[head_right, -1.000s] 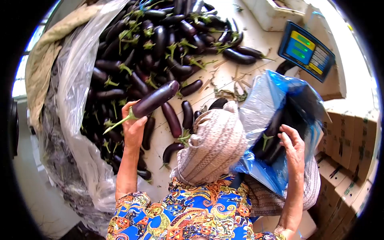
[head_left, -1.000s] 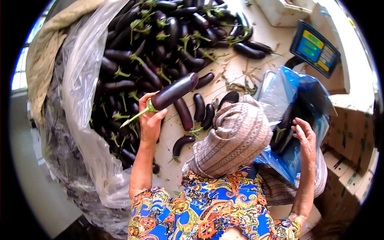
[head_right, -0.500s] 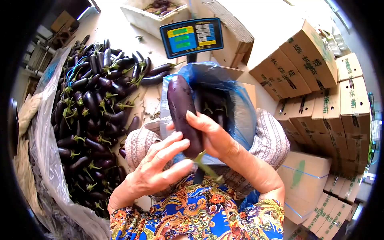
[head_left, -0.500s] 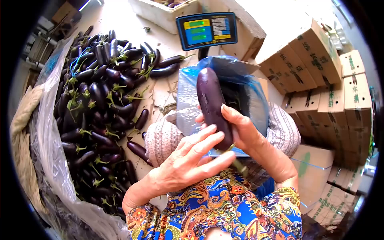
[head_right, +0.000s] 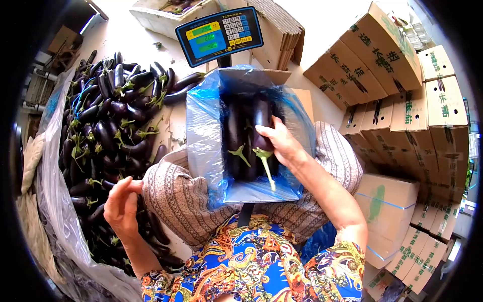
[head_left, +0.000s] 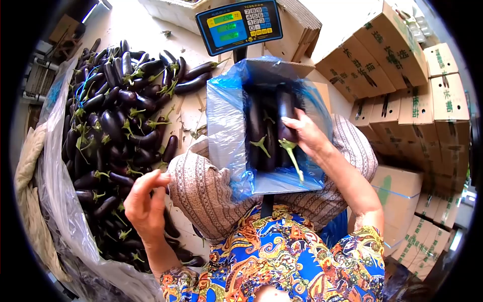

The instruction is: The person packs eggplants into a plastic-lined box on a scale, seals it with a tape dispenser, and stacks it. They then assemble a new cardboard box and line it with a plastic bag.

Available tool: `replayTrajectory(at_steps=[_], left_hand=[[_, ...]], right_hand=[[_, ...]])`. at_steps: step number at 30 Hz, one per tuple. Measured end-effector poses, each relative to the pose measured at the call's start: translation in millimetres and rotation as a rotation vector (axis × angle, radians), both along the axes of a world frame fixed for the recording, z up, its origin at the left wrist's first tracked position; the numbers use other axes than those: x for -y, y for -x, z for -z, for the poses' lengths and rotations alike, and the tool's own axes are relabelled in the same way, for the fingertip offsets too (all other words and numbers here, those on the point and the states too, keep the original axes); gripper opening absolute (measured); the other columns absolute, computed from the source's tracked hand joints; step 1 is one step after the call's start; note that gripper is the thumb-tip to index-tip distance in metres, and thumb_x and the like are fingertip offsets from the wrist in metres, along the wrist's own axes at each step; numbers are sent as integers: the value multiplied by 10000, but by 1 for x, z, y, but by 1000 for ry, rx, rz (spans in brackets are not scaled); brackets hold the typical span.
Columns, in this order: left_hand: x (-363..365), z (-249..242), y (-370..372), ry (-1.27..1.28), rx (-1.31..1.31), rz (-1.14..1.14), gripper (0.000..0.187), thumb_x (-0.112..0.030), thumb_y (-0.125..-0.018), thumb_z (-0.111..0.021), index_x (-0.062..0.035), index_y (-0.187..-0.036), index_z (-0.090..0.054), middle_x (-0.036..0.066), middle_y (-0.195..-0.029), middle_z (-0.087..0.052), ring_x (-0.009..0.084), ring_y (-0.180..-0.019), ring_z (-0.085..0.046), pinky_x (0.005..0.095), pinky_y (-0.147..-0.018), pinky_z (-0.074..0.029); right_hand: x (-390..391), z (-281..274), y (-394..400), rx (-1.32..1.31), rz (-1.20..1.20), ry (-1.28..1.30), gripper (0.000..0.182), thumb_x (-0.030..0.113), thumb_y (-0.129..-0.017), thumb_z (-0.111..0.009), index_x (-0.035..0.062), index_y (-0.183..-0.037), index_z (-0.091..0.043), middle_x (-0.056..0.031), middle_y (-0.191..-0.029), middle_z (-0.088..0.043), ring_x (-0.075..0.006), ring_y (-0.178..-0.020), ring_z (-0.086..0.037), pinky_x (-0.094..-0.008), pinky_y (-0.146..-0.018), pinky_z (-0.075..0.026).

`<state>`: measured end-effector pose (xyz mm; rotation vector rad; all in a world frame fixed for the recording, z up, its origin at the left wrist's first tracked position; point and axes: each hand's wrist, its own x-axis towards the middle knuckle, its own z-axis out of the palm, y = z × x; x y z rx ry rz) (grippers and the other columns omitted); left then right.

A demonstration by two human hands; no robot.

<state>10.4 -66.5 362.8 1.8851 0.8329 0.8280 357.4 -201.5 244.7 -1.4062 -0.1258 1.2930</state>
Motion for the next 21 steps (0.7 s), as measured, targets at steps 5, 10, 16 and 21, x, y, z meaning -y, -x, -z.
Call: replayTrajectory(at_steps=[5, 10, 16, 21], left_hand=[[-21, 45, 18, 294, -48, -182, 273, -1, -939, -542, 13, -1203, -609, 81, -953, -687, 119, -835, -615, 245, -782, -481], [-22, 135, 52, 422, -161, -234, 254, -30, -911, -604, -5, -1162, -639, 65, -937, -691, 112, -842, -624, 241, -770, -493], [-33, 202, 51, 468, -345, -208, 252, -77, -875, -624, 7, -1111, -655, 128, -959, -722, 180, -884, -684, 299, -806, -524], [-91, 248, 6, 205, -356, -169, 210, -118, -856, -616, -7, -1028, -662, 177, -906, -701, 278, -839, -702, 340, -761, -537]], right_hand=[[-28, 100, 11, 639, -102, 134, 802, 189, -849, -663, -8, -1493, -229, -256, -1427, -405, -363, -1352, -371, -380, -1143, -265], [-29, 112, 17, 953, -174, 102, 839, 236, -827, -677, -71, -1463, -224, -321, -1432, -370, -439, -1337, -370, -424, -1136, -285], [-25, 91, 8, 887, -385, 278, 855, 333, -897, -643, -55, -1499, -176, -260, -1551, -224, -333, -1458, -205, -352, -1187, -159], [-7, 62, -6, 691, -363, 314, 700, 294, -879, -643, -57, -1418, -368, -276, -1381, -473, -351, -1248, -511, -395, -1052, -391]])
